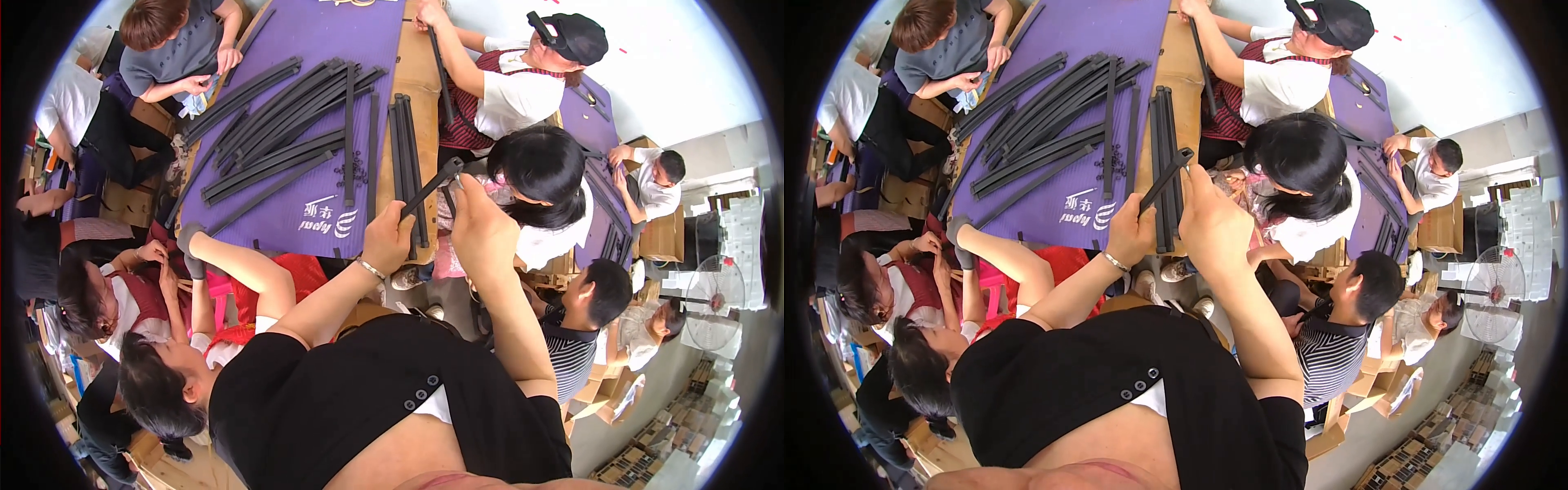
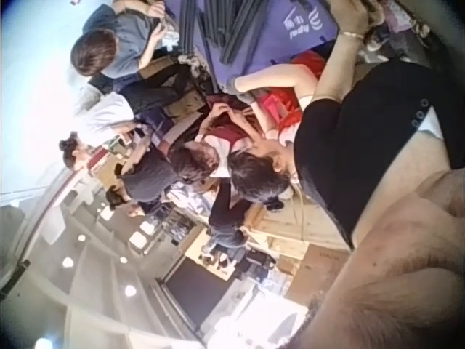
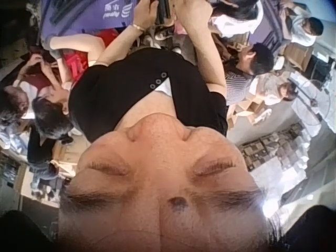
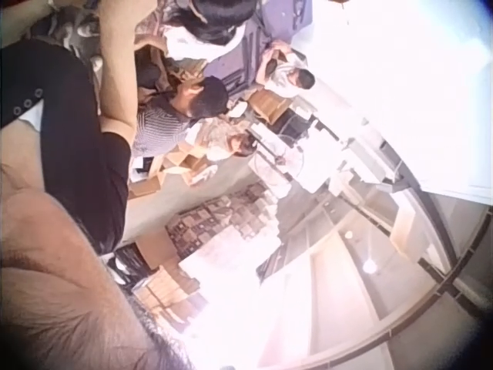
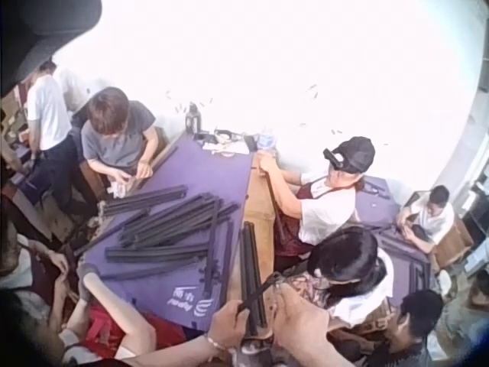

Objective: Using a hook tool to pull components through rubber strips during an assembly process.

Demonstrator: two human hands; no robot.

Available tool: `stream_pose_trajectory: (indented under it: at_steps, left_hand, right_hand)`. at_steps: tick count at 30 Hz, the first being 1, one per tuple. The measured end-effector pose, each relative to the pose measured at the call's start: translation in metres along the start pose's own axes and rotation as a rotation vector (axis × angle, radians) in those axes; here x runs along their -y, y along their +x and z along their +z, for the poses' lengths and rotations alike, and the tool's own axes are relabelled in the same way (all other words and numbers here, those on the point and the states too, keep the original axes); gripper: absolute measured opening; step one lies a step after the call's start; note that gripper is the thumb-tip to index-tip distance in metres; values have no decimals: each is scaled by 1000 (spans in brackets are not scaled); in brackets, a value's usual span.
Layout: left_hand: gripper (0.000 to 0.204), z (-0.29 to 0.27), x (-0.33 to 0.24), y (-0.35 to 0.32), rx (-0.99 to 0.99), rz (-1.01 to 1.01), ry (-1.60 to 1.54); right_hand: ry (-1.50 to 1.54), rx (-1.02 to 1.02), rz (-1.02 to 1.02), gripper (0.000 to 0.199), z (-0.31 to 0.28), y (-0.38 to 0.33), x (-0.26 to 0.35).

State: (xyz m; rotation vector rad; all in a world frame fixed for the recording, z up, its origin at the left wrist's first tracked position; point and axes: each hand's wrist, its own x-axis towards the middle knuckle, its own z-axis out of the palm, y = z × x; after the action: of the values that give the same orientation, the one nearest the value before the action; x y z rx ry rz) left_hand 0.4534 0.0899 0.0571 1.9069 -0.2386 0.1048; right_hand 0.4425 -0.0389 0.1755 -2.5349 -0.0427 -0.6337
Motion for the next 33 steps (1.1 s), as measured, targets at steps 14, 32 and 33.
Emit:
stream_pose_trajectory:
  at_steps: [14, 32, 33]
  left_hand:
    - [15, -37, 135, 137, -97, -661, -476]
    - [29, 48, 200, 190, 72, -681, 693]
    - [29, 48, 208, 188, 63, -680, 690]
  right_hand:
    - [1337, 450, 1190, 33, -20, -93, -68]
    - [1216, 380, 1303, 31, -21, -118, -83]
    - [1197, 384, 1312, 31, -22, -118, -82]
